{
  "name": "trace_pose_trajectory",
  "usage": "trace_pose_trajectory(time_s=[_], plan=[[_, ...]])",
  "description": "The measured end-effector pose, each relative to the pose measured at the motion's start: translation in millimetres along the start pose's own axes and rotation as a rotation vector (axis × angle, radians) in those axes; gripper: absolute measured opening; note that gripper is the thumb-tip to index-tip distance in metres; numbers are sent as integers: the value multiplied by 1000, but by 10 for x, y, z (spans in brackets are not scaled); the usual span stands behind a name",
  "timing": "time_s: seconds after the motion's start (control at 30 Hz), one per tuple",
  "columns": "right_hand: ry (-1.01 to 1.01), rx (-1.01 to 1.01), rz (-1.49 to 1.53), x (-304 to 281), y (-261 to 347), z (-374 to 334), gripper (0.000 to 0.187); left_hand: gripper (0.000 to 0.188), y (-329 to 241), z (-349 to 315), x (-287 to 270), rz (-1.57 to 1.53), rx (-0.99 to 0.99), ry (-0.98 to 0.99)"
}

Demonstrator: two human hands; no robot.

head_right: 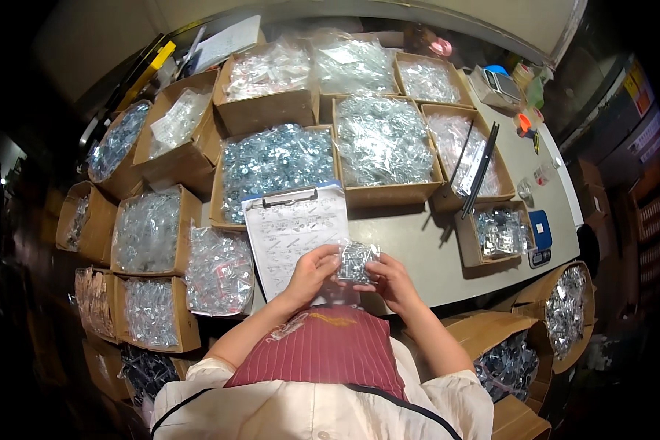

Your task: The person walks through a warehouse area, collects a long metal bar and black rods from a container, and then stands at a table to count small silver metal brackets while checking a list on a clipboard.

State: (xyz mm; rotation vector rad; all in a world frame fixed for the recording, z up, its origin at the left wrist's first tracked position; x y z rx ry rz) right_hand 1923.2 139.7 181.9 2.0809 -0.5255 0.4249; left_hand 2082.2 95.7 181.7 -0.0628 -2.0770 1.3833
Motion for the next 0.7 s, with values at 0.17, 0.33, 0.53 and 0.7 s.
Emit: trace_pose_trajectory(time_s=[0.17,0.33,0.53,0.7], plan=[[-150,-225,-262,-423,167,169,33,40,-221,-67,-90,388,223,-80],[-273,-290,-496,-1138,165,339,42,63,-728,-249,-341,956,275,-409],[-403,-435,-883,-1419,486,302,49,79,-675,-213,-601,1302,80,-457],[-554,-580,-975,-1706,1298,29,32,85,-538,-174,-671,1495,-5,-441]])
Point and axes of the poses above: each hand's wrist, its own z-axis towards the middle knuckle, its own x-axis out of the palm, y = z × x, the point moved 7 cm from there along z, towards the middle knuckle, and after that the axes turned 2 degrees about -z, right-handed, at the moved point
